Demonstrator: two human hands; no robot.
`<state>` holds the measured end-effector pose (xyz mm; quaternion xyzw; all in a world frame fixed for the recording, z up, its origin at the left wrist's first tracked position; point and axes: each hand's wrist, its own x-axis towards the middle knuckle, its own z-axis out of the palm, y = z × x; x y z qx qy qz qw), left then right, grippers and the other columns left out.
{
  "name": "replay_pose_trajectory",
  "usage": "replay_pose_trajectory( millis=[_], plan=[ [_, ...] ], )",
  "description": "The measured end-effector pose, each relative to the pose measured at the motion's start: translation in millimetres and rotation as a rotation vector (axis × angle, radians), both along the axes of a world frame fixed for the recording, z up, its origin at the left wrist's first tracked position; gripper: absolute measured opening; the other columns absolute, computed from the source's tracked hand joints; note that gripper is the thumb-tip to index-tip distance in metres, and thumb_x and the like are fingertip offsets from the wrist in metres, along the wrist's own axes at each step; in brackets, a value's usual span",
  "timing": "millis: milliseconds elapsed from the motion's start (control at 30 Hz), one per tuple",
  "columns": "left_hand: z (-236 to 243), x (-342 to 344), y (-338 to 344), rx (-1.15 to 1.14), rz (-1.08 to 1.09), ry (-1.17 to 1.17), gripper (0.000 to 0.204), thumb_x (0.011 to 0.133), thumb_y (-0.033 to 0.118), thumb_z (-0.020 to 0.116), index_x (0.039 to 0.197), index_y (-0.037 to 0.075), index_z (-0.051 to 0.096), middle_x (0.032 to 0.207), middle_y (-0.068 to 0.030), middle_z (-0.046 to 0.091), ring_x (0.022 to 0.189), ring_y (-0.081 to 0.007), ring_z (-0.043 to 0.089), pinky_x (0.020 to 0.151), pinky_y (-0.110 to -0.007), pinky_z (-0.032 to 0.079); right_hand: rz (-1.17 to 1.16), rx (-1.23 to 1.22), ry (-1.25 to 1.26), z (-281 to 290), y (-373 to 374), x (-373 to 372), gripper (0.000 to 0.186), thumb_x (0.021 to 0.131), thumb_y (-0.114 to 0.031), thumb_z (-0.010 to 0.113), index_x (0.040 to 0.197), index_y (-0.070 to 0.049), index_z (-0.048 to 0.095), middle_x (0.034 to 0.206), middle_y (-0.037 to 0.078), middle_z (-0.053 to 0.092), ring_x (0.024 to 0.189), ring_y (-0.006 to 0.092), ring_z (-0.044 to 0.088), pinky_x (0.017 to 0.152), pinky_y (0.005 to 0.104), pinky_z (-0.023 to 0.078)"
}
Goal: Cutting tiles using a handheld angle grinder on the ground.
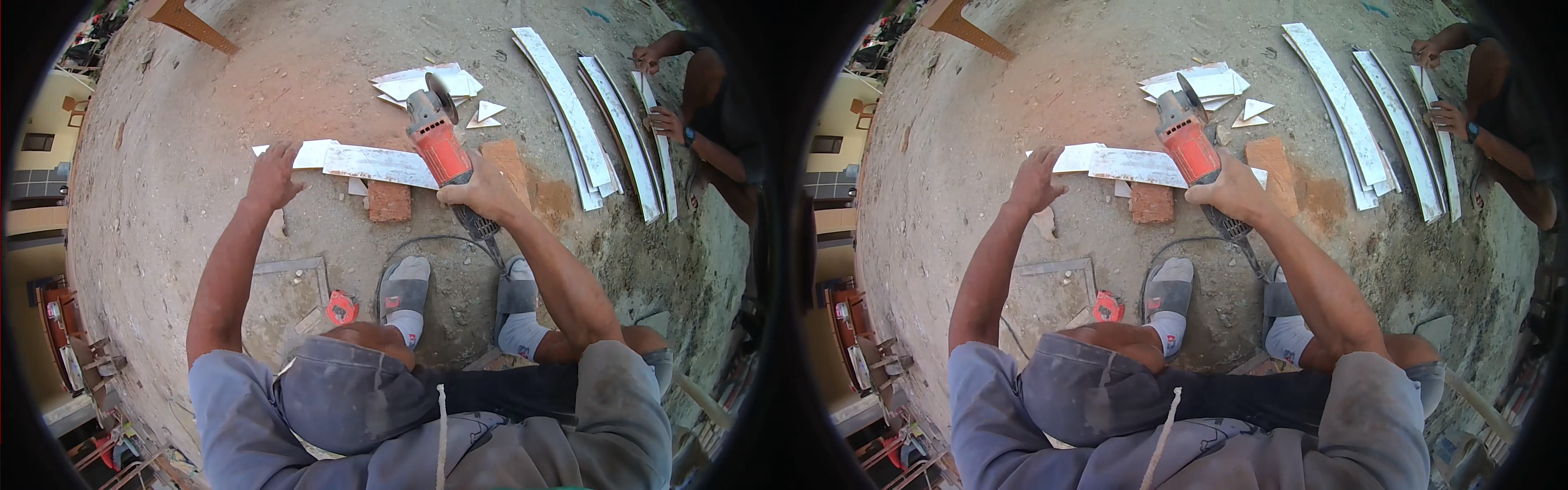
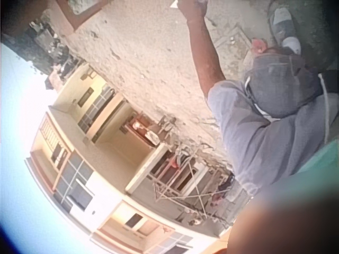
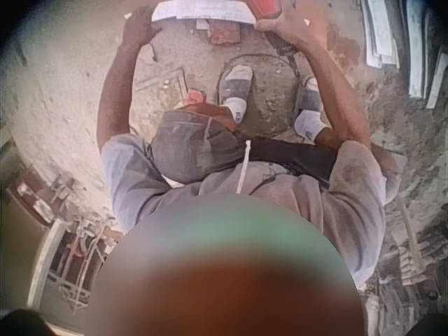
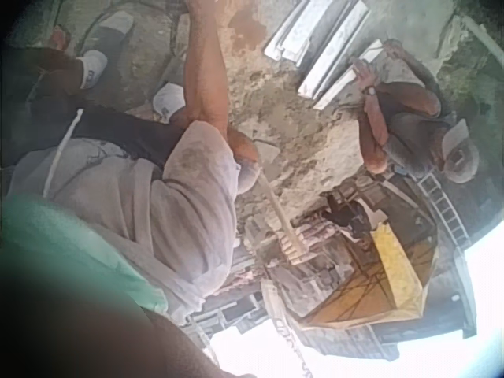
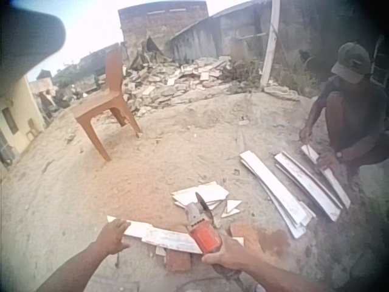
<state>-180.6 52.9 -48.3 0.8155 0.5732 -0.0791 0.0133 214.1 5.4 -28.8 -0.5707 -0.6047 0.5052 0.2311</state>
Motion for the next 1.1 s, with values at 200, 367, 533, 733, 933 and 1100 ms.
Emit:
replay_pose_trajectory(
  millis=[200, 367, 533, 733, 933, 1100],
  plan=[
    [-91.9, 32.5, 14.3, -0.13, 0.211, -0.084, 0.104, 0.068, 0.032, 0.085, 0.151, 0.016, 0.025, 0.155, -0.0075, 0.028, 0.145, -0.0283, 0.023, 0.116, -0.055, 0.023, 0.054, 0.024, -0.159, -14.3, 15.5, -3.5, 0.078, 0.059, -0.036, 0.076, 0.122, 0.004, 0.052, 0.106, 0.022, 0.063, 0.101, 0.0341, 0.062, 0.09, 0.0385, 0.047],
    [-121.4, 22.3, 31.7, -0.132, 0.132, -0.198, 0.099, 0.067, 0.027, 0.085, 0.148, 0.012, 0.031, 0.151, -0.0151, 0.032, 0.14, -0.0333, 0.03, 0.114, -0.043, 0.031, 0.034, -0.002, -0.056, -14.6, 19.2, -16.9, 0.08, 0.057, -0.042, 0.078, 0.119, 0.003, 0.053, 0.105, 0.017, 0.061, 0.098, 0.0284, 0.06, 0.088, 0.0371, 0.045],
    [-128.6, 37.5, 15.9, -0.1, 0.197, -0.286, 0.094, 0.064, 0.022, 0.086, 0.144, 0.008, 0.038, 0.145, -0.0205, 0.04, 0.134, -0.0358, 0.038, 0.111, -0.043, 0.035, 0.06, -0.024, -0.095, -40.9, 18.7, -25.3, 0.086, 0.058, -0.038, 0.076, 0.127, 0.005, 0.048, 0.11, 0.025, 0.062, 0.103, 0.0369, 0.061, 0.091, 0.0404, 0.046],
    [-134.8, 71.4, -9.4, 0.022, 0.191, -0.455, 0.095, 0.06, 0.014, 0.086, 0.144, 0.009, 0.04, 0.142, -0.0217, 0.043, 0.128, -0.0402, 0.043, 0.107, -0.045, 0.039, 0.08, -0.053, -0.091, -54.1, 14.7, -26.8, 0.083, 0.059, -0.042, 0.076, 0.122, 0.005, 0.049, 0.106, 0.021, 0.062, 0.099, 0.0322, 0.061, 0.089, 0.0376, 0.046],
    [-128.5, 67.9, -23.1, 0.057, 0.212, -0.406, 0.089, 0.064, 0.012, 0.084, 0.141, 0.008, 0.04, 0.14, -0.0181, 0.044, 0.128, -0.0373, 0.043, 0.106, -0.046, 0.039, 0.116, -0.092, -0.089, -59.0, 3.1, -38.6, 0.075, 0.062, -0.038, 0.074, 0.113, 0.009, 0.046, 0.096, 0.033, 0.063, 0.091, 0.0444, 0.064, 0.083, 0.0449, 0.051],
    [-128.6, 64.5, -13.3, 0.062, 0.134, -0.386, 0.088, 0.062, 0.012, 0.084, 0.139, 0.011, 0.042, 0.138, -0.0148, 0.047, 0.128, -0.0347, 0.044, 0.105, -0.045, 0.039, 0.142, -0.11, -0.102, -57.4, -5.6, -26.1, 0.077, 0.062, -0.038, 0.076, 0.116, 0.008, 0.046, 0.097, 0.031, 0.064, 0.093, 0.0427, 0.064, 0.086, 0.0435, 0.049]
  ],
)
